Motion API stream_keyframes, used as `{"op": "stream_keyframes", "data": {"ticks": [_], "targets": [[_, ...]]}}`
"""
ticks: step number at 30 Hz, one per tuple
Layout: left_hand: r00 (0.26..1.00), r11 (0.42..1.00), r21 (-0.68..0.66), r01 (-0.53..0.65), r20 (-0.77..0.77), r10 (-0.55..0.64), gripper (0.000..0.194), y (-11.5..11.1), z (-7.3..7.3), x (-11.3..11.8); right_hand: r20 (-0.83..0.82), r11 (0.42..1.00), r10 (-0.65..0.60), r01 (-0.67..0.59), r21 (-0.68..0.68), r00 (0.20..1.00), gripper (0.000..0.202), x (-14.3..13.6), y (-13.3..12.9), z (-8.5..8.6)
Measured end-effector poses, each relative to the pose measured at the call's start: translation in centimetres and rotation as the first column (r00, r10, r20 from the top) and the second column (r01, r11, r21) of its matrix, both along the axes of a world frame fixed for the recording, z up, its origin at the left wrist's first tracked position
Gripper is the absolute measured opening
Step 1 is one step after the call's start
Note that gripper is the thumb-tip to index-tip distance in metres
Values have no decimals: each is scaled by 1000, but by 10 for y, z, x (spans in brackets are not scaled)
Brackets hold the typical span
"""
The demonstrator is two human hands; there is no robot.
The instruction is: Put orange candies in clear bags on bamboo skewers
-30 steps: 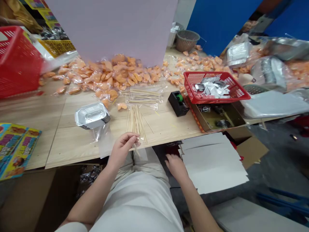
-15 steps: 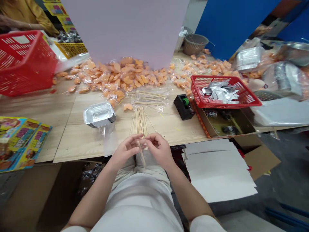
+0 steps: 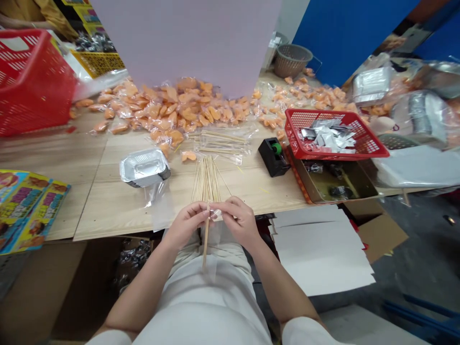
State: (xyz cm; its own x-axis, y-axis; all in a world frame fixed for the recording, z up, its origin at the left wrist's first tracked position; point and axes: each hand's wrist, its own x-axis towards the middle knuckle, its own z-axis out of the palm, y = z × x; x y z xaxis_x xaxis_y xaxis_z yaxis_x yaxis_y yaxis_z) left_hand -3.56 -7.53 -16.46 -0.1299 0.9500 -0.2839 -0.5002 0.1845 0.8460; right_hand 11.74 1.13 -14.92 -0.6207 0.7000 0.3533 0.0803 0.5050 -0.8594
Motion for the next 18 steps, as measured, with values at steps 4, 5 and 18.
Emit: {"op": "stream_keyframes", "data": {"ticks": [4,5,18], "targets": [[999,1000,10,16,30,-16,21,-1,2,-2,13,1000,-4,4,23,1000,34,2,2,-2],[999,1000,13,21,40,-22,23,-1,2,-3,17,1000,-8,7,25,1000,34,3,2,-2],[970,991,-1,-136,-204,132,30,6,4,1,77,979,-201,203,-13,977,37,16,-1,-11]]}}
